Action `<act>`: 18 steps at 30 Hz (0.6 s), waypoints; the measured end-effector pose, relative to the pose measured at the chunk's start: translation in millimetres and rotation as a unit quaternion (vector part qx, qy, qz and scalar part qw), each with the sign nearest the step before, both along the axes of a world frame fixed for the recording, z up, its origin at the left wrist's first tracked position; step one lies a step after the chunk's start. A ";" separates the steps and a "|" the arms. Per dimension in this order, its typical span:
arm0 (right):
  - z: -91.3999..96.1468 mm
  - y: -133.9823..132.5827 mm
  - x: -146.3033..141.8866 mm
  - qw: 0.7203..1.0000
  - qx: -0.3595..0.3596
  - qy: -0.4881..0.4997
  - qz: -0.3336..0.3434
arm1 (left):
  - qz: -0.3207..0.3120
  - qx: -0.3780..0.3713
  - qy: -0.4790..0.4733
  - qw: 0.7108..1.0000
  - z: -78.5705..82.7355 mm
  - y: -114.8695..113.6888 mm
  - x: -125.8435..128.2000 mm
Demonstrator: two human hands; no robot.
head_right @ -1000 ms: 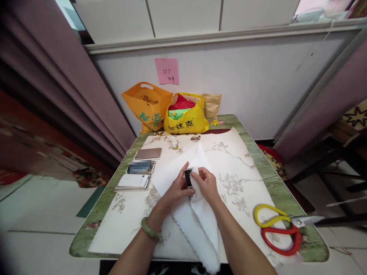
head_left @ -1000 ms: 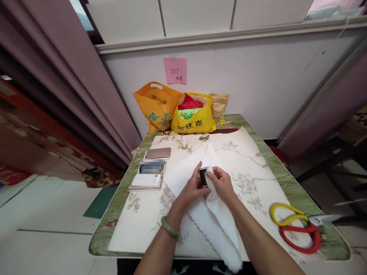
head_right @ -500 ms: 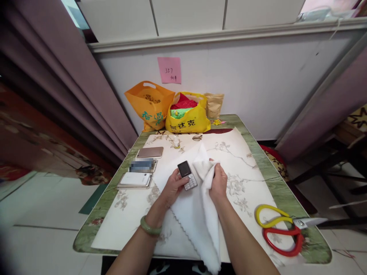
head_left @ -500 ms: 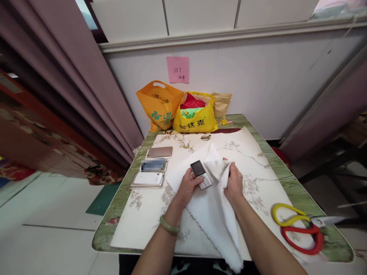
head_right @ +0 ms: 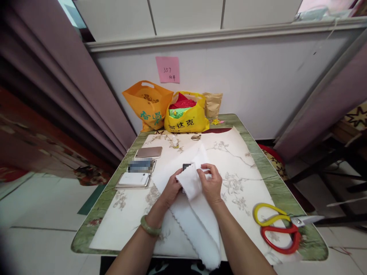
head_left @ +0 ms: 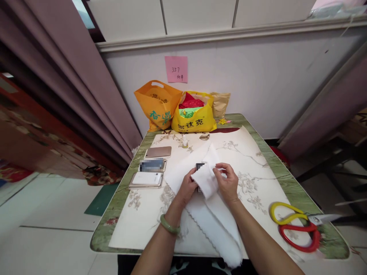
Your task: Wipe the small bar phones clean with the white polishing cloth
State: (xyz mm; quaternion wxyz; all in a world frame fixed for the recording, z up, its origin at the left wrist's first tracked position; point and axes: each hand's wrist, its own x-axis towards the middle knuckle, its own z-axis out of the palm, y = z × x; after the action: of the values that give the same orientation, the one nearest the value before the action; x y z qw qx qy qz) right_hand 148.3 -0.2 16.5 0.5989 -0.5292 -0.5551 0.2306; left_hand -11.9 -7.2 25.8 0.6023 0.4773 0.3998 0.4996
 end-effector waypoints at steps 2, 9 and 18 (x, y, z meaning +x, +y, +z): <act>0.0 -1.7 -1.0 0.999 -0.019 -0.042 -0.006 | 0.009 0.008 0.001 1.000 -0.1 -1.1 1.2; -0.8 -2.5 -6.1 0.974 -0.170 -0.128 0.080 | -0.019 0.010 0.001 1.000 8.0 -9.3 2.1; -5.6 0.9 -2.5 0.967 -0.214 -0.059 0.128 | -0.028 0.003 0.014 1.000 3.9 -11.8 6.4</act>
State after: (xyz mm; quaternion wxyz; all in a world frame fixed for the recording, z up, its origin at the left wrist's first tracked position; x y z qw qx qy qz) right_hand 145.8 0.7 10.9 0.4033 -0.5826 -0.5903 0.3866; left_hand -5.5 -18.9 29.7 0.6091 0.4969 0.3932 0.4770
